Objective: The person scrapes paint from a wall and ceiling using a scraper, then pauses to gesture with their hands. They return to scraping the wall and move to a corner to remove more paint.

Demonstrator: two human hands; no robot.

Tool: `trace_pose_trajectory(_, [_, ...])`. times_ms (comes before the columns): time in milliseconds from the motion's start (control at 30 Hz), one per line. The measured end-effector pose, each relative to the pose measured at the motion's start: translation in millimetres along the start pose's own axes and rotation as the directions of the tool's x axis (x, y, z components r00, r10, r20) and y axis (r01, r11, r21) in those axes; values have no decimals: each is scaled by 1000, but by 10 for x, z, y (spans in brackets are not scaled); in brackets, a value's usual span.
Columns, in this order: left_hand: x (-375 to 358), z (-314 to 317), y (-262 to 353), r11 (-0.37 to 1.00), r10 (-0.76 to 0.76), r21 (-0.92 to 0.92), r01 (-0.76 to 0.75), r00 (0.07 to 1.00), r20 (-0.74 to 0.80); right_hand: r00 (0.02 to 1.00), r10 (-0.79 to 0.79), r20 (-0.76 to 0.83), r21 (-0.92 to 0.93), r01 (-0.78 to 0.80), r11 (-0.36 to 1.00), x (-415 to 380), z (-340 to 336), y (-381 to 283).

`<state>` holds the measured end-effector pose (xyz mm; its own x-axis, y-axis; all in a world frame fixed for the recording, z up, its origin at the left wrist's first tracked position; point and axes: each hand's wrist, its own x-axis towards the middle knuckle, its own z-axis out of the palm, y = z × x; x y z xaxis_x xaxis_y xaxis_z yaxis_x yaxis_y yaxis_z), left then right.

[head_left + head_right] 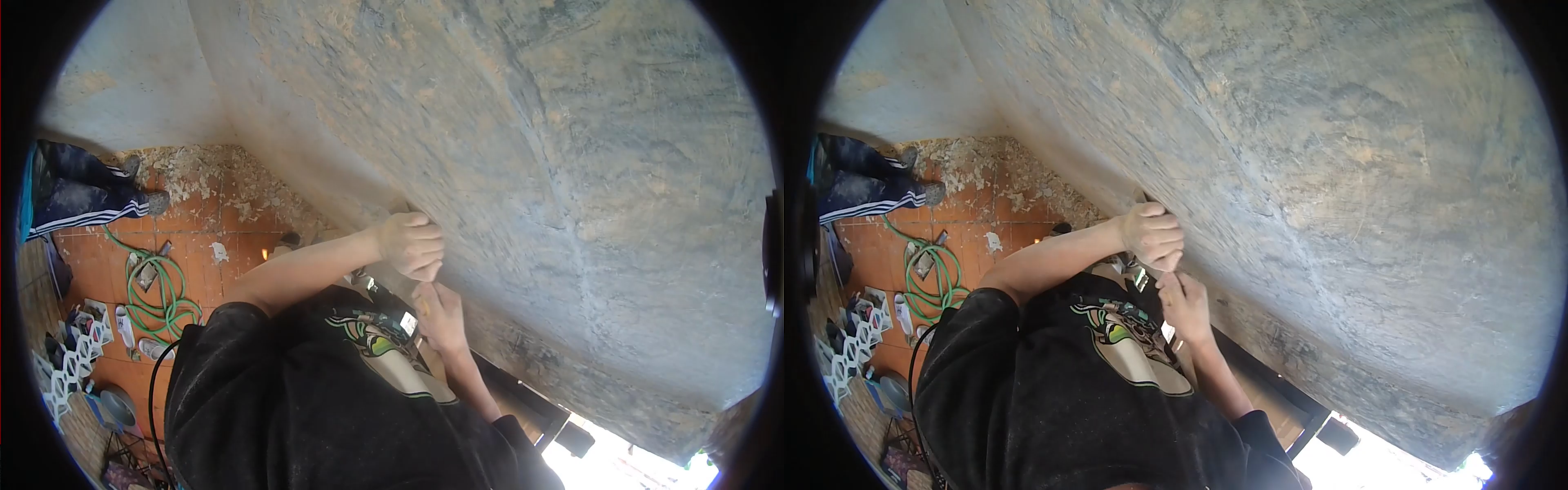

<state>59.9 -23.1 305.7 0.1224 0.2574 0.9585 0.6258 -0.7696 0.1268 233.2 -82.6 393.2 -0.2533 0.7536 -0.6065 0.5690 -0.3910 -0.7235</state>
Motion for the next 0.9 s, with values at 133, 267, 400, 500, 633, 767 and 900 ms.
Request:
trace_pose_trajectory(133, [-12,-60,96,999,-16,-37,18,999,43,998,-53,-32,5,53,999,-179,151,17])
trace_pose_trajectory(267, [80,-98,-33,1000,-10,5,10,1000,-5,997,76,3,113,-76,991,-126,83,-338])
trace_pose_trajectory(400, [18,-140,33,1000,-21,-9,21,998,64,999,46,-20,96,-44,994,-224,145,-193])
trace_pose_trajectory(500, [111,-20,35,1000,31,2,-31,999,26,997,74,-19,172,-70,983,-213,-27,-279])
trace_pose_trajectory(633, [11,-107,-47,992,-108,65,108,994,-4,1000,17,-8,36,-17,999,-166,212,-368])
trace_pose_trajectory(767, [59,13,12,998,-22,55,20,999,39,995,100,-13,242,-94,966,-261,-64,-230])
trace_pose_trajectory(900, [6,-71,-21,990,-70,119,74,997,-40,999,47,-20,200,-42,979,5,79,-313])
